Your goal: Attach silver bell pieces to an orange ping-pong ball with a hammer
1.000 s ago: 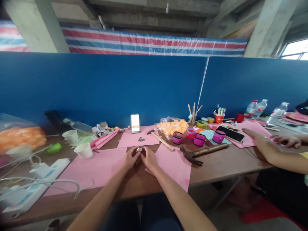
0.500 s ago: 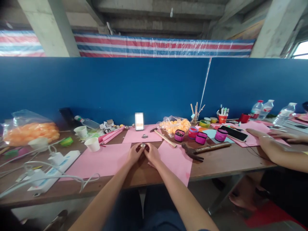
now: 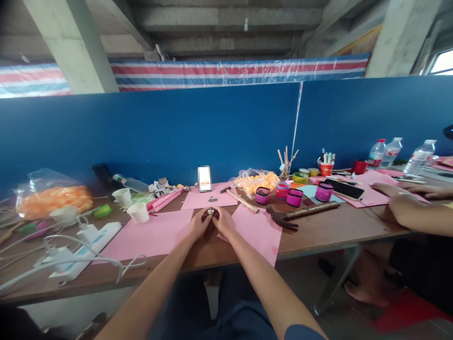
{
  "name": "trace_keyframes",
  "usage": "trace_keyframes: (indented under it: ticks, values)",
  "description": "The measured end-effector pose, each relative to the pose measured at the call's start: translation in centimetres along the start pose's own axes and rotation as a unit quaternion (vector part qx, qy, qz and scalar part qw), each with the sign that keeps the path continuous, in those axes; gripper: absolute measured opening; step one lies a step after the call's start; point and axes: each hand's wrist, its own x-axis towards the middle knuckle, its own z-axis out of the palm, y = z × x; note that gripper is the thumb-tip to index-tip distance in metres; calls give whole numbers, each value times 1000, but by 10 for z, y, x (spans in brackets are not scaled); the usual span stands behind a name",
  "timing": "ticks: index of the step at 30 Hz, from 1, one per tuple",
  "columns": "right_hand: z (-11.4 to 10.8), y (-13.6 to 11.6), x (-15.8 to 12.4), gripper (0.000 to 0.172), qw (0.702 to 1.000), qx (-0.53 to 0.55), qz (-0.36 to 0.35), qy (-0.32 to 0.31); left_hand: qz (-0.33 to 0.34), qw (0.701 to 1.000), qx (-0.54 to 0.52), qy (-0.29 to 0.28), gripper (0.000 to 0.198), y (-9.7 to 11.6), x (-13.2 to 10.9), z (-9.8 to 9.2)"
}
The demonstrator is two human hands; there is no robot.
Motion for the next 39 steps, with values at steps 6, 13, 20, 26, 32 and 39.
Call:
trace_keyframes:
  ticks: [6,13,20,26,32,39]
  values:
    - [1,0,-1,33,1000,6,-4,-6,-11,1000,-19,9,38,-6,1,-1]
    - [2,0,0,34,1000,8,-9,-10,-10,999,-27,17,32,-2,-1,-3]
    - [0,-2,-2,26,1000,12,-9,-16,-2,1000,-15,7,30,3,-2,-5]
    - [1,-1,-1,25,1000,14,-3,-9,-5,1000,-17,9,34,-4,-1,-4]
    - [5,3,1,27,1000,18,0,0,-18,999,-32,28,42,-10,0,0]
    - [4,3,0,30,1000,28,-8,-9,-22,999,-22,36,35,-12,0,1]
